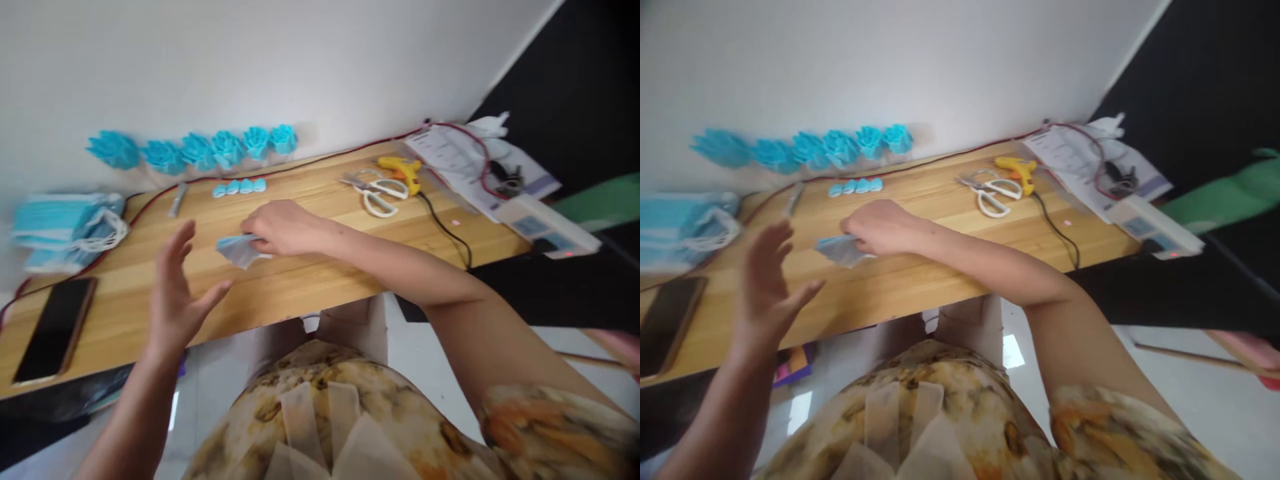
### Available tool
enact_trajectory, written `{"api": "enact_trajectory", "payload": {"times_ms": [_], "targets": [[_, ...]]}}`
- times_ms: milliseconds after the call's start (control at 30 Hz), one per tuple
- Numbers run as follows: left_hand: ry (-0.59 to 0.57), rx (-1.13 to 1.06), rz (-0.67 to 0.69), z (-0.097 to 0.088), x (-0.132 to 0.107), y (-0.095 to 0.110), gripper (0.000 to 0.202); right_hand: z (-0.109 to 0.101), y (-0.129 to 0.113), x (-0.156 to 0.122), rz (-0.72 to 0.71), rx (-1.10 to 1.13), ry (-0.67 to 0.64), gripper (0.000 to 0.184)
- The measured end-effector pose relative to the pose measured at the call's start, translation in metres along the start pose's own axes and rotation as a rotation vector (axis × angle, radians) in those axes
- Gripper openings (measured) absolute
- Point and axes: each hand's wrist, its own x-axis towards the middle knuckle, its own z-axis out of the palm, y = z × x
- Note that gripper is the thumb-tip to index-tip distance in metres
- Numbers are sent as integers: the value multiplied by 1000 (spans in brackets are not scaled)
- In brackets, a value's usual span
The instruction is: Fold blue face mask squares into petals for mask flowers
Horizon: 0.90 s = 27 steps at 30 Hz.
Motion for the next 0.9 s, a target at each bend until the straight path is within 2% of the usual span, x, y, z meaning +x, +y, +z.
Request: {"api": "enact_trajectory", "payload": {"times_ms": [100, 233, 333, 400, 500, 567, 667, 733, 800, 900], "targets": [[-48, 20, -7, 18, 18, -14, 88, 3, 3, -3, -18, 91, 28, 14], [-132, -96, -252, 28, 30, -16, 59, 7, 8, -8, 53, 229, 19, 13], [-138, -233, -389, 34, 39, -15, 48, 15, 15, -11, 119, 372, 57, 14], [-129, -311, -428, 39, 45, -16, 45, 23, 22, -13, 136, 541, 97, 21], [-157, -388, -440, 49, 51, -17, 43, 39, 33, -16, 161, 805, 145, 45], [-194, -412, -435, 56, 54, -18, 43, 48, 37, -19, 222, 873, 180, 59], [-265, -402, -432, 66, 55, -22, 43, 54, 39, -27, 312, 873, 166, 74], [-297, -369, -399, 71, 56, -29, 43, 52, 41, -34, 331, 816, 118, 77], [-260, -302, -332, 71, 59, -42, 41, 45, 49, -38, 344, 693, 123, 69], [-135, -106, -259, 63, 68, -71, 39, 33, 76, -38, 451, 454, 255, 43]]}}
